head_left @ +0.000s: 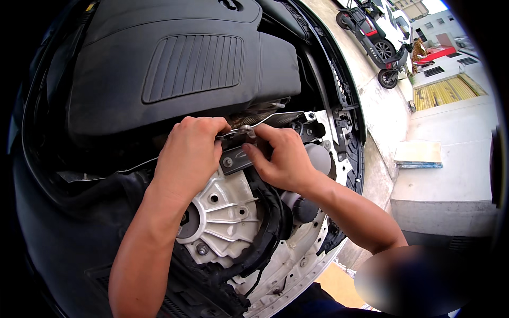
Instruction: The person installs a silver textured heat shield in the engine bay of a car. They position the shield by hand and then use an open-end wrench to tighten several bolts securing the piece to the frame.
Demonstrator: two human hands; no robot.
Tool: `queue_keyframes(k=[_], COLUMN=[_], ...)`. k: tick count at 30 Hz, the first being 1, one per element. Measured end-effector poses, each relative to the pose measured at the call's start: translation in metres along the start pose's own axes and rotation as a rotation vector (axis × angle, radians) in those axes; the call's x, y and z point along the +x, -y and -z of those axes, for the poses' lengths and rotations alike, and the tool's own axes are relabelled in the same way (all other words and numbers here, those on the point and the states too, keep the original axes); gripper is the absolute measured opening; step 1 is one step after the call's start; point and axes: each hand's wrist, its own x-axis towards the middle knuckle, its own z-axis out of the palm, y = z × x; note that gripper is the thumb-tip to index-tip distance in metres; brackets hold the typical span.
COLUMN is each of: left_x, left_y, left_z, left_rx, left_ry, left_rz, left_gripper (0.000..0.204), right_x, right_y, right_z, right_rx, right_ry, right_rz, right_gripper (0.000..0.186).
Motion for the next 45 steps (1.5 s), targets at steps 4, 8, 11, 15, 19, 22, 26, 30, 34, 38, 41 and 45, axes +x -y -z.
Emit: queue_keyframes(k=[4,8,11,15,19,22,26,30,34,38,41,45], left_x=[0.000,0.000,0.001,0.002,-0.001,-0.001,-0.001,0.000,0.002,-0.002,-0.003,-0.002], left_y=[0.002,0.001,-0.001,-0.003,-0.004,-0.003,-0.004,-0.004,-0.005,-0.003,-0.005,-0.003], left_z=[0.003,0.002,0.002,0.004,0.004,0.005,0.006,0.007,0.005,0.007,0.008,0.006], left_rx=[-0.036,-0.032,-0.038,-0.042,-0.019,0.003,0.039,-0.007,-0.063,-0.021,-0.028,-0.070], left_ry=[0.014,-0.013,-0.001,0.002,-0.023,-0.044,-0.023,-0.014,0.003,0.005,0.000,0.035], left_rz=[0.075,0.081,0.103,0.108,0.086,0.039,0.036,0.071,0.093,0.094,0.090,0.125], left_gripper=[0.021,0.018,0.018,0.018,0.018,0.017,0.018,0.019,0.019,0.022,0.022,0.022], right_x=[0.007,0.001,-0.001,0.004,0.006,0.005,0.002,0.008,0.006,-0.015,-0.023,-0.012], right_y=[0.024,0.031,0.044,0.049,0.030,0.031,0.044,0.042,0.028,0.023,0.015,0.011], right_z=[-0.028,-0.048,-0.054,-0.058,-0.061,-0.056,-0.056,-0.055,-0.053,-0.033,-0.042,-0.014], right_rx=[0.761,1.279,1.357,1.426,1.773,1.938,1.497,1.646,2.009,1.666,0.694,-0.366], right_ry=[-0.072,-0.230,-0.299,-0.347,-0.193,-0.071,-0.203,-0.178,-0.054,0.091,-0.210,-0.052], right_rz=[-0.539,-0.739,-0.795,-0.862,-0.997,-0.974,-0.841,-0.926,-0.983,-0.941,-0.364,0.066], right_gripper=[0.025,0.017,0.016,0.017,0.019,0.020,0.021,0.020,0.018,0.028,0.032,0.017])
